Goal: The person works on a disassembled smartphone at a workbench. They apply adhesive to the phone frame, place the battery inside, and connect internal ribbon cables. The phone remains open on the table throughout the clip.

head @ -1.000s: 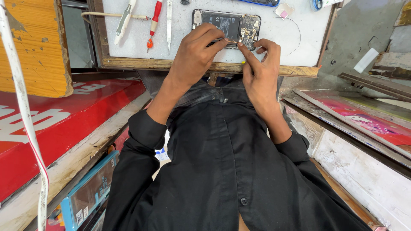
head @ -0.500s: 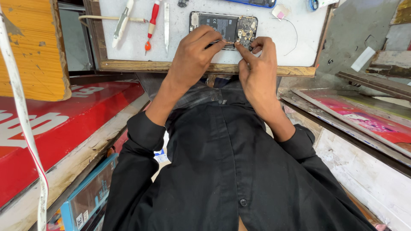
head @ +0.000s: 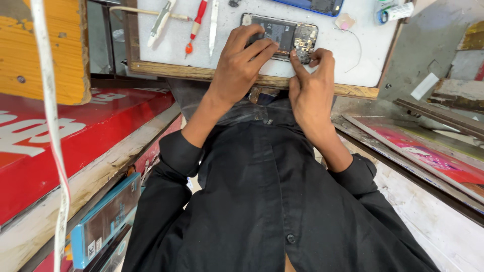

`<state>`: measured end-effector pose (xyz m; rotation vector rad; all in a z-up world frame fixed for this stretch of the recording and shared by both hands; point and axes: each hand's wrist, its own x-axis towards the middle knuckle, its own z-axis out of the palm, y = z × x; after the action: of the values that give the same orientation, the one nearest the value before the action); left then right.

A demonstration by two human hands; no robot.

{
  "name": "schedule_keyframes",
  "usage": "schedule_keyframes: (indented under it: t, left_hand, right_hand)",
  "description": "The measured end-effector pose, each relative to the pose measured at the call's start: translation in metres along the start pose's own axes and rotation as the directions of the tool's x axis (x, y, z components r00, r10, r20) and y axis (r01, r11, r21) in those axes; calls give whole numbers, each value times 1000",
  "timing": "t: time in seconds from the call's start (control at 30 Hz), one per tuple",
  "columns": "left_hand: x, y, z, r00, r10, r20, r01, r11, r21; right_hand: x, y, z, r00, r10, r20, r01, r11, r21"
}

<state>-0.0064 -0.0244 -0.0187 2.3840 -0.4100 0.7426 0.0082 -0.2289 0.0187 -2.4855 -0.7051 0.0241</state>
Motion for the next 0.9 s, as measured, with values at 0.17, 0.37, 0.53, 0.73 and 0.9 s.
schedule_keyframes:
  t: [0.17,0.37,0.53,0.73,0.9]
  left_hand:
    - [-24,8,-9,959,-236,-158,237,971,-15]
    - [-49,12,-16,899,-375,-227,370,927,-63]
    - [-42,15,-21,925,-337,-178,347,937,29]
    - [-34,16,-25,953,-285,-104,296,948,116]
    - [-35,12,-22,961,-273,-46,277,952,127]
  right_hand:
    - [1,-1,4,996,77,-52,-72,994,79]
    - [17,-4,18,960,-244,-134,237,969,-64]
    - [36,-9,28,931,-363,-29,356,924,-140]
    - [32,-11,32,941,-337,-14,330,929,-168]
    - [33,-10,34,947,-322,-16,316,935,-159]
